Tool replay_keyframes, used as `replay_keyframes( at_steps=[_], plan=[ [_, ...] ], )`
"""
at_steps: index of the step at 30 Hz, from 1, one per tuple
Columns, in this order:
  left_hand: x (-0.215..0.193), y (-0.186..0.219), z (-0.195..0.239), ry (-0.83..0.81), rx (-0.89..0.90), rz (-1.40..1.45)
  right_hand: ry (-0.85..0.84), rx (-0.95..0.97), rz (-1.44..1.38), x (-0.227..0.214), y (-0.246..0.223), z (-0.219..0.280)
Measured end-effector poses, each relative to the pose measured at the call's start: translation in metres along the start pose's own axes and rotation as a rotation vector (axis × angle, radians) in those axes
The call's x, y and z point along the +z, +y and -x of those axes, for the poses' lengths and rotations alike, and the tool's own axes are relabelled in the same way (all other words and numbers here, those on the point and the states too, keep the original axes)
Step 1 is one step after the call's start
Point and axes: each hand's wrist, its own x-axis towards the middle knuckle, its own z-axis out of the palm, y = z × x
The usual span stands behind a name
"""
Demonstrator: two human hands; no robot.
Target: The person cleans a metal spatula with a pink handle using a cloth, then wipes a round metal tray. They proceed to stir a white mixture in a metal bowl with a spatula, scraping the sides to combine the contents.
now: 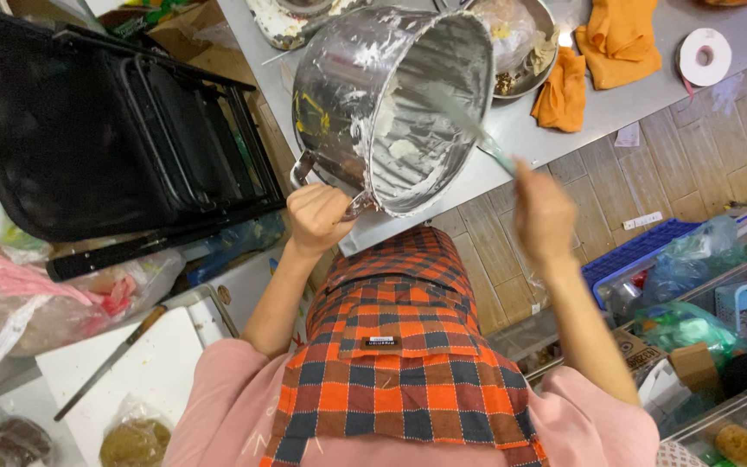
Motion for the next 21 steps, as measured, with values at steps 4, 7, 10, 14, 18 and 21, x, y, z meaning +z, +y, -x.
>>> replay_keyframes(
  at_steps=[4, 7, 10, 14, 18, 21],
  plan=[
    [0.0, 0.007, 0.0, -0.009, 0.024, 0.035, -0.057, -0.101, 0.457, -0.037, 0.025, -0.049],
    [-0.001, 0.009, 0.0, -0.011, 0.044, 0.023, -0.107, -0.161, 0.601, -0.046, 0.025, -0.076],
    [0.004, 0.009, 0.008, -0.029, 0.026, 0.003, -0.333, -0.098, 0.65, -0.042, 0.02, -0.076],
    [0.017, 0.011, 0.027, -0.008, 0.099, -0.056, -0.901, 0.09, 0.362, -0.034, 0.016, -0.055],
    [0.028, 0.018, 0.048, -0.011, 0.071, -0.049, -1.183, 0.403, -0.44, -0.029, 0.003, -0.027],
    [0.034, 0.022, 0.053, 0.047, 0.005, -0.028, -1.236, 0.918, -1.058, -0.041, -0.018, -0.008]
  ],
)
